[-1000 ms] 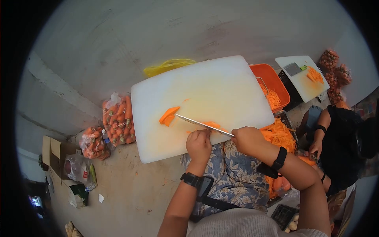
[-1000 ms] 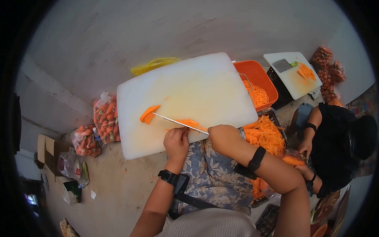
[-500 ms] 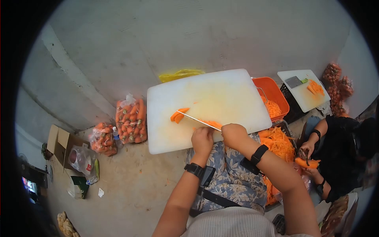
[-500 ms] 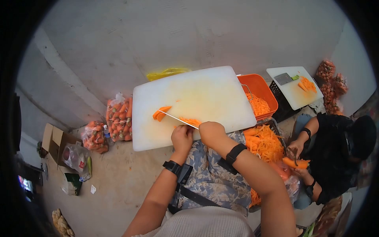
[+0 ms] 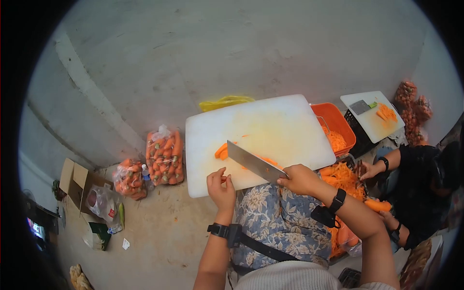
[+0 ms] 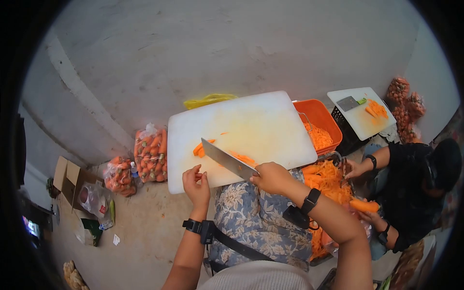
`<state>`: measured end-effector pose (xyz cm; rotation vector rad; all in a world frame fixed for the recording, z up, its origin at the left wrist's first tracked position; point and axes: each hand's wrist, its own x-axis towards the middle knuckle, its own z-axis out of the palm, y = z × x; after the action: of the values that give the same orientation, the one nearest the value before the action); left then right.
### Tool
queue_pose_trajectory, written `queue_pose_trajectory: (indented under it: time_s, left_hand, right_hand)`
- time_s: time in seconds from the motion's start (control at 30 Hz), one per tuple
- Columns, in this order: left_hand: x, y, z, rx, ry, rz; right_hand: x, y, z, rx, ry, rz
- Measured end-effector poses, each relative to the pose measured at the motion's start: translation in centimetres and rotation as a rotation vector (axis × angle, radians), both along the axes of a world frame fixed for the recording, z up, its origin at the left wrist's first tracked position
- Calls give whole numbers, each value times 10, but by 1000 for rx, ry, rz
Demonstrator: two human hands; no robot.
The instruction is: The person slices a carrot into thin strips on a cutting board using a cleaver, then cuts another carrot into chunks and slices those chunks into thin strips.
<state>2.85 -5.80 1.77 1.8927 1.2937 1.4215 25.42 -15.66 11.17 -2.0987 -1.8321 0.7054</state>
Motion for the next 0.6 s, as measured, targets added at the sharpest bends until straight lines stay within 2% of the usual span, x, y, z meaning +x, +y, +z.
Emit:
queue_pose_trajectory:
  time_s: [0.1, 0.17, 0.23, 0.3, 0.33, 0.4, 0.53, 0.6]
  left_hand:
    - [-28, 15, -3, -69, -51, 113]
    - [-42, 26, -19, -82, -54, 107]
    - [-43, 31, -20, -92, -62, 107]
    - [-38, 29, -21, 82, 251, 98]
    - [-37, 27, -23, 80, 256, 97]
    - [-35, 24, -26, 172, 591, 91]
    - [-34, 24, -26, 165, 584, 99]
    - [-35, 23, -24, 163, 587, 92]
  right_hand:
    - [-4, 3, -7, -88, 25, 100]
    - [-6, 7, -12, -110, 20, 143]
    - [-4, 15, -10, -191, 153, 38]
    - [7, 21, -15, -187, 204, -5]
    - [15, 22, -18, -183, 245, -47]
    - [36, 23, -21, -207, 302, -74]
    - [81, 13, -23, -185, 573, -396]
    - [110, 4, -25, -136, 573, -522]
